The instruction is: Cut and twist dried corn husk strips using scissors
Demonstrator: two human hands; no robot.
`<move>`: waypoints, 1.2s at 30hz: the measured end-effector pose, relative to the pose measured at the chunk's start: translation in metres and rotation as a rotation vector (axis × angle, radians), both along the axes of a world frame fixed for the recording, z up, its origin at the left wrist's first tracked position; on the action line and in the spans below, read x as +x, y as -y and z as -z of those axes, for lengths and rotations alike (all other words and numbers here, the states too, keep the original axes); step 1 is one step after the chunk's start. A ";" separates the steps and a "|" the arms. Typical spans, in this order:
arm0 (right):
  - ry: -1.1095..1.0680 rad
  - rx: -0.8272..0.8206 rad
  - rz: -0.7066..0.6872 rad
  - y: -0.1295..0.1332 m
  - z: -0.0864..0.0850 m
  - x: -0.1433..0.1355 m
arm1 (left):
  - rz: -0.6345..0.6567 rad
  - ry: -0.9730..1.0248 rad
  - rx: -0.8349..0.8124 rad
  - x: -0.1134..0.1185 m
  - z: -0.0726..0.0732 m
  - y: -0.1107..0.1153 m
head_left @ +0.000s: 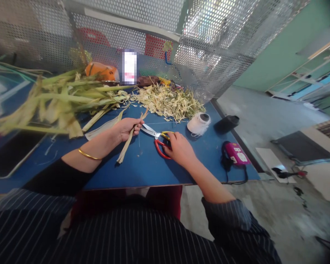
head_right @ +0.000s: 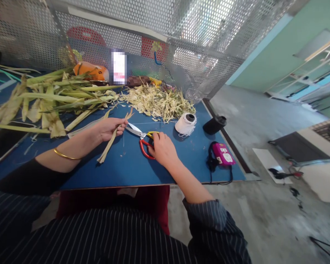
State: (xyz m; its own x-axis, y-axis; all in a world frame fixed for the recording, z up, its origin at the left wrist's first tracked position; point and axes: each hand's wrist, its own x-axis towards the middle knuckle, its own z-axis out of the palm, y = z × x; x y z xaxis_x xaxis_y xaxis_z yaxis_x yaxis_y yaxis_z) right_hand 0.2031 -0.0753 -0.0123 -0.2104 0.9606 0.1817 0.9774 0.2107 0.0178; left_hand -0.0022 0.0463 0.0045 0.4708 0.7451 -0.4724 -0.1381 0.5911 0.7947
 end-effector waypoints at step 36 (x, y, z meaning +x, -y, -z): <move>-1.607 -0.792 0.427 0.000 -0.030 0.048 | 0.011 0.017 0.069 -0.001 -0.005 0.003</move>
State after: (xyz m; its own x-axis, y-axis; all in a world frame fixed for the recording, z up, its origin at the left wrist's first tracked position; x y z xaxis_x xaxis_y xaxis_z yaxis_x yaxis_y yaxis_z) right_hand 0.2511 -0.0754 0.0181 -0.0598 0.8457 -0.5302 -0.0687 -0.5334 -0.8430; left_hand -0.0033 0.0433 0.0094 0.4862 0.7706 -0.4120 -0.1455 0.5363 0.8314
